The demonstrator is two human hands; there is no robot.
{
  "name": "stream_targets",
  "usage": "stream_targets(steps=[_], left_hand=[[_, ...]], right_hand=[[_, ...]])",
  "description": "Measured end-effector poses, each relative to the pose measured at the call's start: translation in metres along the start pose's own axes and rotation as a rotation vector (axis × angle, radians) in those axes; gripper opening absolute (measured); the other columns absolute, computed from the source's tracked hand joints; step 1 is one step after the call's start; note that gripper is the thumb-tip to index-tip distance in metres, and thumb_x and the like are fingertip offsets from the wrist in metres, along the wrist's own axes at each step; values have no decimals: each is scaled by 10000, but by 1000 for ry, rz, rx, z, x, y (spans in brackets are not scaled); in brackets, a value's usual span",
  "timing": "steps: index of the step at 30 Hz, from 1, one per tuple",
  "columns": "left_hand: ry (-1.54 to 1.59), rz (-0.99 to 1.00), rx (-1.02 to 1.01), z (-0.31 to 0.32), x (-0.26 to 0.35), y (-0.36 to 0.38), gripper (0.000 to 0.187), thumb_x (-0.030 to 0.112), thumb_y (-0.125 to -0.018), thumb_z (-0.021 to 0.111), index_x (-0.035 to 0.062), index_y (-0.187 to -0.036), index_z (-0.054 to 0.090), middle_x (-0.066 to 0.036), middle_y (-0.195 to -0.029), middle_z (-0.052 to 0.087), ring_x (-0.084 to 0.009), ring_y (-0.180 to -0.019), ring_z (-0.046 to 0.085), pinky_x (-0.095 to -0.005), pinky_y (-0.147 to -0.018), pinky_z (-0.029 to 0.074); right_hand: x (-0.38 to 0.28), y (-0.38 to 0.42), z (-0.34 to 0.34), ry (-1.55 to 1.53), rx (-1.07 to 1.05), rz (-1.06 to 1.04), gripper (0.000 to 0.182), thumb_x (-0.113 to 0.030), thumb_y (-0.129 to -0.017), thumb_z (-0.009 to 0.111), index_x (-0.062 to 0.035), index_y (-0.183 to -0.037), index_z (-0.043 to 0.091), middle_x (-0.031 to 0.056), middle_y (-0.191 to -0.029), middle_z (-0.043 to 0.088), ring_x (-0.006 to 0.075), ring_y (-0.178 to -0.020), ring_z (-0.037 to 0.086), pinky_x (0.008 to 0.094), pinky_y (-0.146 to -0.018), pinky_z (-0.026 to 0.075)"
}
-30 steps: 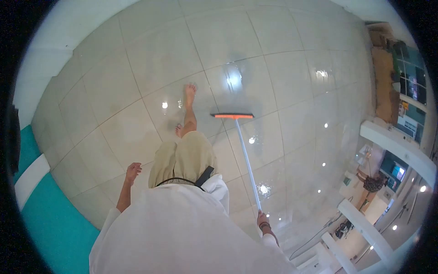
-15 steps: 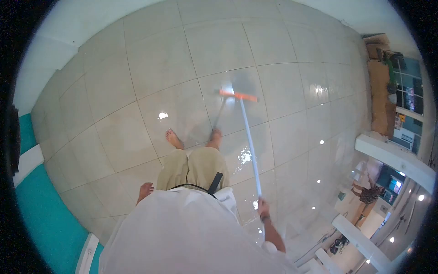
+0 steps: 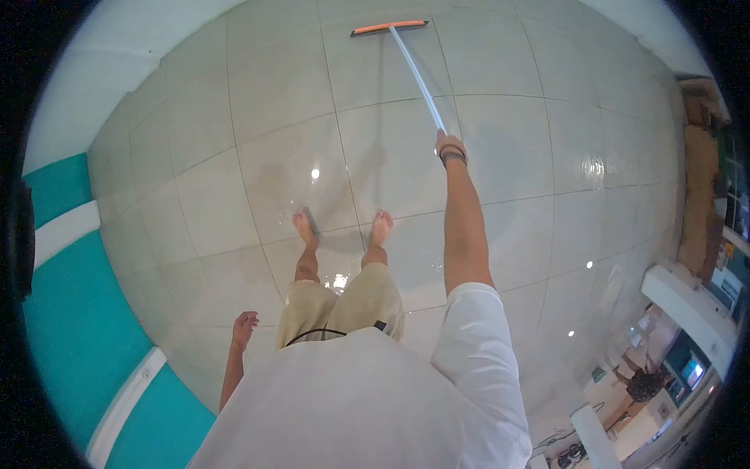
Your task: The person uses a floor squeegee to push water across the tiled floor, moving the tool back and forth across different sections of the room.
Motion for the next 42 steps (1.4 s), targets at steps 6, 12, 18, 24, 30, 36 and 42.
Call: stream_targets(steps=[6,12,18,24,30,36,42], left_hand=[[-65,-88,-83,59,-22,26,186,127,-734,453,12,-849,542,-54,-700,550,-120,-655,504,-234,-601,400],[-281,62,-182,68,-36,-9,192,152,-742,438,18,-815,554,-54,-670,551,-128,-630,500,-241,-593,399],[-190,347,-194,65,-6,-62,259,221,-759,409,16,-866,525,-61,-676,535,-113,-611,484,-237,-559,388],[-249,214,-174,74,-62,-31,240,235,-727,445,34,-800,554,-52,-622,531,-116,-592,485,-236,-553,385],[-287,92,-226,117,-192,10,226,231,-694,470,46,-777,569,-56,-598,539,-136,-569,504,-262,-503,395],[-59,-90,-261,150,-228,76,194,179,-698,464,41,-790,563,-56,-649,543,-117,-570,506,-233,-500,402],[-55,-74,-122,149,-194,112,189,133,-718,447,18,-829,548,-61,-687,543,-117,-606,504,-235,-540,405]], right_hand=[[193,126,53,33,-166,125,595,-487,-772,249,36,-942,476,256,-957,467,380,-939,421,405,-801,342],[363,335,93,120,-186,289,515,-456,-782,256,1,-857,483,242,-826,513,386,-808,478,444,-694,383],[485,551,145,156,-270,482,494,-460,-777,274,-17,-852,479,232,-765,528,396,-760,492,455,-647,401],[551,749,169,205,-364,674,553,-472,-780,236,6,-830,510,237,-833,517,377,-824,482,431,-713,383],[601,818,181,-8,-333,753,551,-463,-776,265,8,-720,546,228,-774,529,367,-779,492,424,-688,382],[617,700,176,-184,41,470,511,-430,-766,354,45,-674,517,206,-606,518,281,-605,524,385,-559,377],[449,378,95,-288,-23,104,478,-399,-776,348,51,-779,510,228,-727,523,339,-724,515,398,-610,381]])
Point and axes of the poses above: each hand's wrist, its own y-axis away from the middle knuckle, its own z-axis out of the palm, x = y × z, the point moved 5 cm from there along -y, towards the middle knuckle
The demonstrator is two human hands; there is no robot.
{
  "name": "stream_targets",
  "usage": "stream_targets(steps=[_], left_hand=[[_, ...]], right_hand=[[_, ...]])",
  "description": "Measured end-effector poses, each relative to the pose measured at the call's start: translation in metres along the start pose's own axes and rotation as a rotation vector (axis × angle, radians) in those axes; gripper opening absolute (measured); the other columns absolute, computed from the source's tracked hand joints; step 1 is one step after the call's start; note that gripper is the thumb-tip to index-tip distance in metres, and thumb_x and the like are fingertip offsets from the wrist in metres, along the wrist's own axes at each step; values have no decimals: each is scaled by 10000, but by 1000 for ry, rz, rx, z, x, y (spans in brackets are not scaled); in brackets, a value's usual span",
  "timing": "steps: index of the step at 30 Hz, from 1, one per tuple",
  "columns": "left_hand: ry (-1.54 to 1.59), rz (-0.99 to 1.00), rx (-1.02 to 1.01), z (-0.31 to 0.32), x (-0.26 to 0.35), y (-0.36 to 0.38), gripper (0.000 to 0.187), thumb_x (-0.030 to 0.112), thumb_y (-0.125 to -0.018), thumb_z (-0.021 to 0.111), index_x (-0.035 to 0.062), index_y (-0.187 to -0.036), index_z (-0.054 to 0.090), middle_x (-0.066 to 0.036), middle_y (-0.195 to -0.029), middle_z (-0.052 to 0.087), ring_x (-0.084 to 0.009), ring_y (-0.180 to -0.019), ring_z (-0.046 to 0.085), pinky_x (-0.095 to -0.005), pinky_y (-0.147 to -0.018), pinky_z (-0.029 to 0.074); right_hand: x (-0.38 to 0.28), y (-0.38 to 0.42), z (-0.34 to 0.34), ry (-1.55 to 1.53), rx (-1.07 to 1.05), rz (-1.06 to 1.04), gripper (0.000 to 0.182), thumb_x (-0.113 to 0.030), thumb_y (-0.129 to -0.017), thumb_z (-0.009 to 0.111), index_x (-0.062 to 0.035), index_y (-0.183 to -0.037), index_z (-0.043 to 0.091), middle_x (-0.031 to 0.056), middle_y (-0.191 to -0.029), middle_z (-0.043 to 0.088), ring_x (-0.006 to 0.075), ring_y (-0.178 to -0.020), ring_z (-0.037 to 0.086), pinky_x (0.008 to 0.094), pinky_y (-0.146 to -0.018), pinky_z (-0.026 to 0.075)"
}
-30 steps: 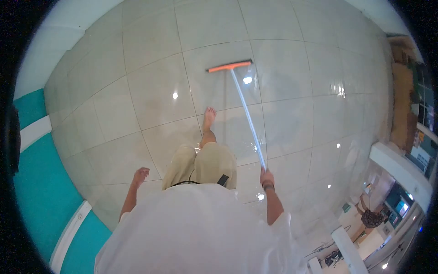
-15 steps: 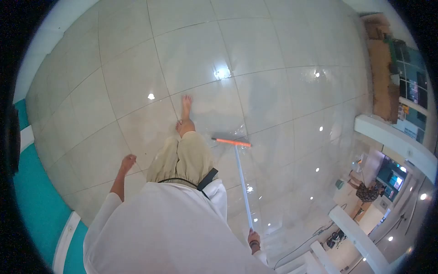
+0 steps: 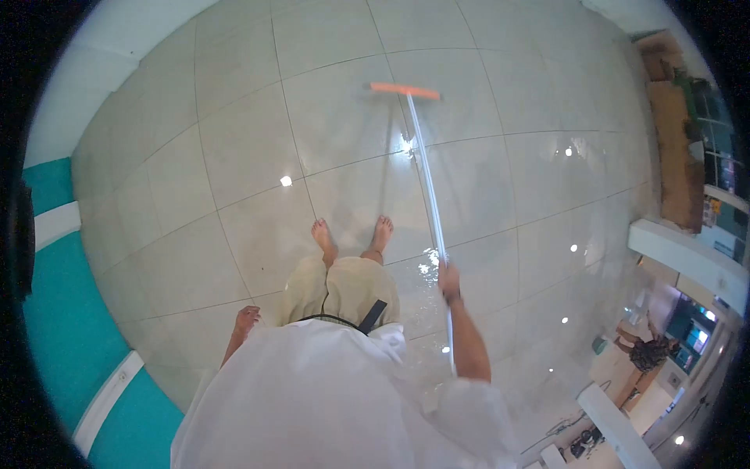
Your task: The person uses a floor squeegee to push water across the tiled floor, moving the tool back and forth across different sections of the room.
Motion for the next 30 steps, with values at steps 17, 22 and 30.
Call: stream_targets(steps=[17,22,30], left_hand=[[-308,183,-1,94,64,86,212,187,-731,482,33,-861,545,-106,-771,569,-173,-726,528,-271,-660,406],[-304,223,-84,88,9,49,206,184,-734,468,42,-861,546,-105,-752,573,-176,-719,536,-264,-657,407],[-242,387,-59,67,3,25,197,149,-729,443,9,-826,541,-55,-688,551,-122,-666,506,-231,-622,393]], right_hand=[[26,-120,-63,238,-26,-22,528,-462,-764,283,-10,-954,480,245,-929,485,378,-907,445,409,-771,359],[195,72,-46,309,-65,224,489,-439,-785,283,-1,-855,489,232,-836,512,381,-819,473,410,-709,383],[389,334,-2,369,-119,447,554,-486,-770,272,14,-832,503,244,-810,511,384,-813,473,420,-694,383]])
Point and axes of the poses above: each hand's wrist, its own y-axis away from the middle knuckle, its own z-axis out of the palm, x = y × z, the point moved 5 cm from there along -y, towards the middle knuckle
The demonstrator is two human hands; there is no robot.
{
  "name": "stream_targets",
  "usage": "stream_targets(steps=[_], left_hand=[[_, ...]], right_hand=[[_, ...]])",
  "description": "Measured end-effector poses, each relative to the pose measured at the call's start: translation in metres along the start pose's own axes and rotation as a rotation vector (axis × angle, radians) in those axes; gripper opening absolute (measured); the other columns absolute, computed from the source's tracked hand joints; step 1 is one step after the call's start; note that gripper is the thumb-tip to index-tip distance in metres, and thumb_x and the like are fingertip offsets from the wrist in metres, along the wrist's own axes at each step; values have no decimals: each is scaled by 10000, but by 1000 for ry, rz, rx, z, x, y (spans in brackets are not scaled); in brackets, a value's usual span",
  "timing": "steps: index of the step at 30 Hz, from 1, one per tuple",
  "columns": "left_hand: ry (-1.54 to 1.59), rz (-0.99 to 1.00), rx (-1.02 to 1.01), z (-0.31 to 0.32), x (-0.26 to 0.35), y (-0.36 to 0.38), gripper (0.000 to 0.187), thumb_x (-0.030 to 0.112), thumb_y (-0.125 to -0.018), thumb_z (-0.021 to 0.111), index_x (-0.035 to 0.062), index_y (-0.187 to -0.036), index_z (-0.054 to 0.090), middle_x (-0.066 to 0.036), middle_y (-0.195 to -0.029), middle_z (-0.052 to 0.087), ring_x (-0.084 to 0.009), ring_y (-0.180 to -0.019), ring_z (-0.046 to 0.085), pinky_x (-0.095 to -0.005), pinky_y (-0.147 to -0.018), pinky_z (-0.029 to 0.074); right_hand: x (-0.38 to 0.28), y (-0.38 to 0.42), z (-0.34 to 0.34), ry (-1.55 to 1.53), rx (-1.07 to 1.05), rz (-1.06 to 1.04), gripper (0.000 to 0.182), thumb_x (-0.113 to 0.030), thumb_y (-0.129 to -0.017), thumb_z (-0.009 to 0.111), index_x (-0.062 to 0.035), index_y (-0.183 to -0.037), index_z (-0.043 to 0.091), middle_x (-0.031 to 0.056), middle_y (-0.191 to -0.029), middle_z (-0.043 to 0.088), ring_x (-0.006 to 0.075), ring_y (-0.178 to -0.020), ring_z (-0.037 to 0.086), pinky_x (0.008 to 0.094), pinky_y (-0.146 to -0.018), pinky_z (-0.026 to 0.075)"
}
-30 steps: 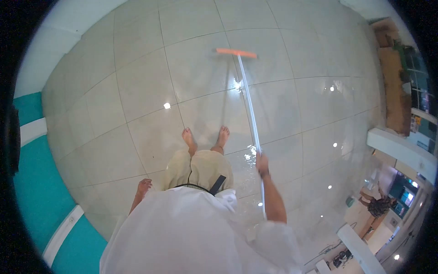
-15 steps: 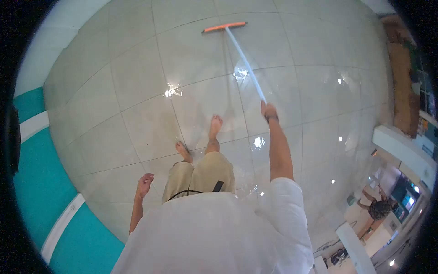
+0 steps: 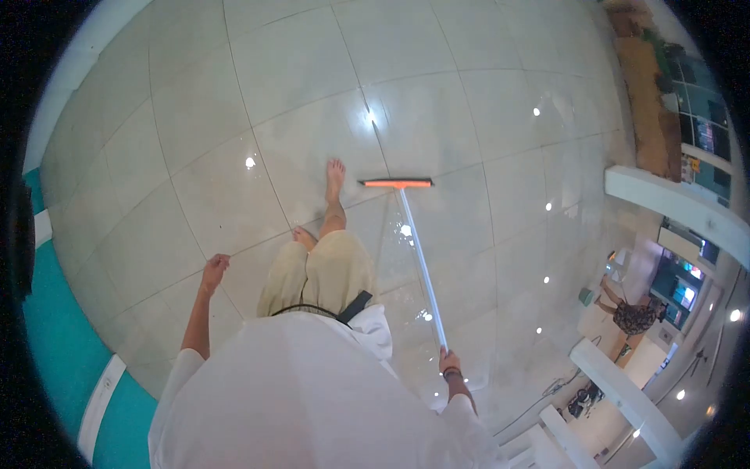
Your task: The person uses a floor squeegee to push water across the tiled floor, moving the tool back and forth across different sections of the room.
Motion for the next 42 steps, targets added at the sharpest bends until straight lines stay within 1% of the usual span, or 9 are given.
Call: stream_targets(steps=[6,11,13,16,20,21,28,32,42], left_hand=[[-39,-14,-32,19,-30,9,200,181,-728,461,13,-792,546,-38,-643,530,-116,-625,492,-236,-587,386],[320,-177,37,58,-129,31,218,211,-741,451,21,-791,546,-44,-610,524,-110,-544,478,-235,-506,389],[416,-252,32,85,-147,52,195,182,-738,448,23,-795,546,-52,-621,534,-111,-523,480,-231,-486,393],[390,-266,-82,131,-181,88,168,127,-730,437,21,-802,545,-63,-634,546,-116,-516,495,-234,-472,397],[488,-403,-104,176,-146,133,161,102,-721,442,8,-795,549,-66,-642,546,-125,-535,506,-242,-475,406],[365,-440,-45,178,-129,146,158,94,-717,444,3,-789,550,-67,-650,547,-126,-539,508,-242,-477,408],[150,-517,50,219,-43,172,177,114,-711,449,23,-818,557,-64,-676,550,-117,-618,509,-238,-560,406],[-19,-318,14,238,23,163,201,110,-705,444,12,-852,540,-54,-704,549,-120,-672,489,-232,-631,384],[-80,-151,1,272,79,126,194,153,-726,445,26,-833,546,-55,-720,561,-128,-700,506,-235,-649,391]], right_hand=[[97,81,71,-17,-122,197,603,-494,-763,268,38,-941,489,255,-939,475,374,-926,429,417,-790,344],[130,98,76,-336,-119,173,557,-486,-741,368,41,-666,531,133,-613,538,247,-603,531,347,-569,417],[162,78,82,-651,-98,435,423,-436,-753,413,-56,-577,477,39,-465,447,166,-417,449,311,-403,376],[148,-2,34,-547,54,184,430,-423,-750,430,-88,-480,415,-10,-422,379,90,-375,363,257,-356,306],[40,-152,-76,-263,324,-209,446,-416,-771,358,-16,-609,467,70,-500,445,145,-500,422,318,-466,341],[-8,-177,-116,-318,228,-217,459,-390,-774,354,38,-771,517,264,-729,507,381,-725,499,416,-606,373],[-287,-371,-338,-275,356,-596,522,-444,-769,286,11,-915,497,248,-915,486,382,-896,445,411,-760,363],[-351,-400,-385,-287,108,-368,586,-484,-762,279,39,-926,486,234,-876,513,356,-878,475,390,-739,370],[-102,-362,-234,-149,172,-369,530,-468,-773,278,-1,-881,504,238,-855,509,378,-836,474,423,-715,385]])
Point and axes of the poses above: each hand's wrist, its own y-axis away from the middle knuckle, its own z-axis out of the palm, x = y × z, the point moved 5 cm from there along -y, towards the middle knuckle
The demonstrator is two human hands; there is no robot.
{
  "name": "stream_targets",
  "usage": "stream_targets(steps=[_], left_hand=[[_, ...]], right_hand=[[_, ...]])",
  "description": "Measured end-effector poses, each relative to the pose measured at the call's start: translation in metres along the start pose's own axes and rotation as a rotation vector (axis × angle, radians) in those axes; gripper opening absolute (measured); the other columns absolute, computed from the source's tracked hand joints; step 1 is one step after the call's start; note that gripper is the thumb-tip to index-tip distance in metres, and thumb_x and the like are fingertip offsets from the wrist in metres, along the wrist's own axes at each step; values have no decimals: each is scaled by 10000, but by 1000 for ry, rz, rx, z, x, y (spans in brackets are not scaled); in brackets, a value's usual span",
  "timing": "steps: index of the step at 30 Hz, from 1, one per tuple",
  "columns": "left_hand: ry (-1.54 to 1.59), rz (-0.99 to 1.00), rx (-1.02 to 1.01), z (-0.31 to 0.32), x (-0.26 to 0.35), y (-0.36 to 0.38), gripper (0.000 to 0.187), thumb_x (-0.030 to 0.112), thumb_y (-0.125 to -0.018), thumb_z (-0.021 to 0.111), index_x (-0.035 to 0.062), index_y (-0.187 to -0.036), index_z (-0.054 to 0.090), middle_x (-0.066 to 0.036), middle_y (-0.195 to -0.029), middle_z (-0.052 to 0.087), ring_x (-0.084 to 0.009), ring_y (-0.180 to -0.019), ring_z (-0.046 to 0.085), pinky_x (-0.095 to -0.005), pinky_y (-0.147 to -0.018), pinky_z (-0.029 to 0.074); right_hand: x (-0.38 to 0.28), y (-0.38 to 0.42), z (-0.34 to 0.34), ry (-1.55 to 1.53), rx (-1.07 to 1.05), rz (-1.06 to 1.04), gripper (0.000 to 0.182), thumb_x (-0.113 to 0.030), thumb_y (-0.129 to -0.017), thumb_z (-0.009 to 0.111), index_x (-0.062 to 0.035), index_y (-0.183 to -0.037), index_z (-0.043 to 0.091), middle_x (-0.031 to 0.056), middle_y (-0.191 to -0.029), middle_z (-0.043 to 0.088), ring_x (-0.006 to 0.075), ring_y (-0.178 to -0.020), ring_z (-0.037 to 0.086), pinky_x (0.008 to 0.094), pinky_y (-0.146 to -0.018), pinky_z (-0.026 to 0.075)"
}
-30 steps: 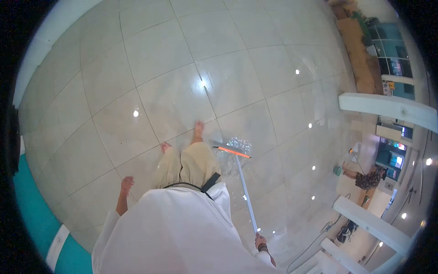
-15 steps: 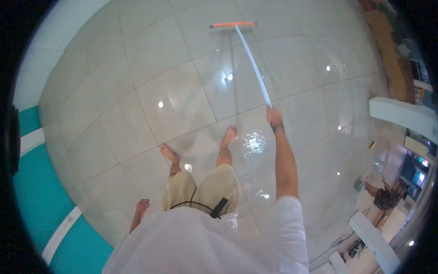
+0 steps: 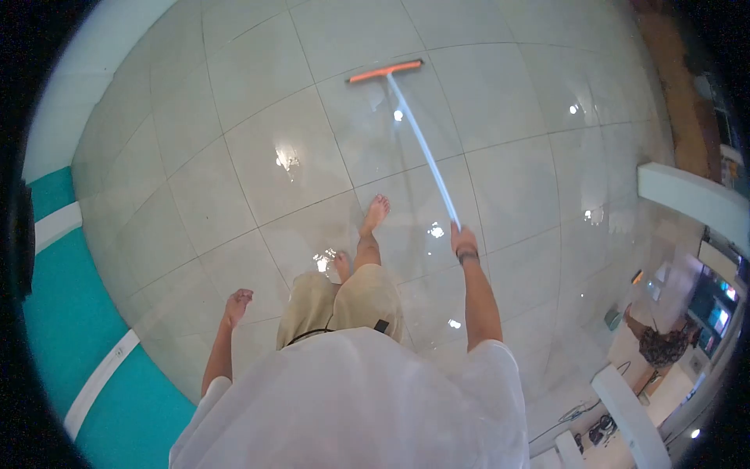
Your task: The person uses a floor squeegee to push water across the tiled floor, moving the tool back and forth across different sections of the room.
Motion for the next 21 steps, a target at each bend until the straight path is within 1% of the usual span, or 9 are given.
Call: stream_targets(steps=[1,2,7,13,15,16,17,19,21], left_hand=[[-19,34,7,0,-12,-12,199,167,-728,449,25,-827,546,-59,-711,561,-133,-696,512,-241,-646,394],[-39,67,14,0,-19,-21,205,182,-731,452,24,-820,546,-62,-702,562,-138,-692,518,-248,-642,398],[-277,255,5,-3,18,-51,234,236,-732,453,49,-834,551,-108,-698,567,-183,-664,542,-276,-622,415],[-322,326,33,-1,40,-49,222,223,-706,467,59,-822,561,-113,-697,573,-205,-664,551,-288,-615,423],[-351,327,30,8,24,-41,225,231,-699,466,59,-806,565,-121,-705,571,-221,-674,552,-296,-622,423],[-383,326,32,12,14,-40,230,238,-693,464,58,-791,568,-129,-713,570,-238,-685,552,-304,-630,423],[-376,333,34,18,2,-37,230,238,-693,464,58,-791,568,-129,-713,570,-238,-685,552,-304,-630,423],[-428,215,-8,36,-33,-28,260,276,-683,460,56,-769,569,-152,-737,563,-278,-725,543,-324,-653,417],[-444,191,-41,54,-67,-5,287,304,-681,446,54,-757,566,-169,-753,557,-306,-758,529,-338,-673,411]], right_hand=[[29,28,13,39,-34,64,521,-490,-760,287,-43,-906,511,220,-878,511,364,-865,467,422,-732,375],[57,57,23,50,-27,84,516,-490,-760,288,-45,-892,512,215,-858,518,362,-847,475,423,-719,380],[171,194,63,157,-68,201,497,-495,-763,277,-61,-854,501,186,-760,542,357,-755,509,429,-648,407],[279,376,121,194,-164,362,496,-479,-765,286,-31,-820,492,219,-745,532,380,-737,504,446,-635,405],[308,436,137,167,-191,406,497,-474,-764,294,-21,-818,491,230,-717,530,388,-712,507,445,-622,409],[340,466,159,229,-114,366,494,-470,-765,296,-19,-817,491,229,-707,531,389,-695,510,440,-607,415],[350,495,162,201,-223,425,496,-469,-765,293,-21,-824,496,235,-725,529,382,-717,510,440,-626,411],[370,549,171,216,-259,515,525,-485,-762,277,-21,-820,516,228,-787,528,366,-782,502,441,-678,395],[374,597,178,222,-332,649,566,-509,-758,257,-15,-822,524,224,-826,524,358,-815,496,439,-702,388]])
Point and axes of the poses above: each hand's wrist, its own y-axis away from the middle knuckle, its own z-axis out of the palm, x = y × z, the point moved 5 cm from there along -y, towards the middle knuckle
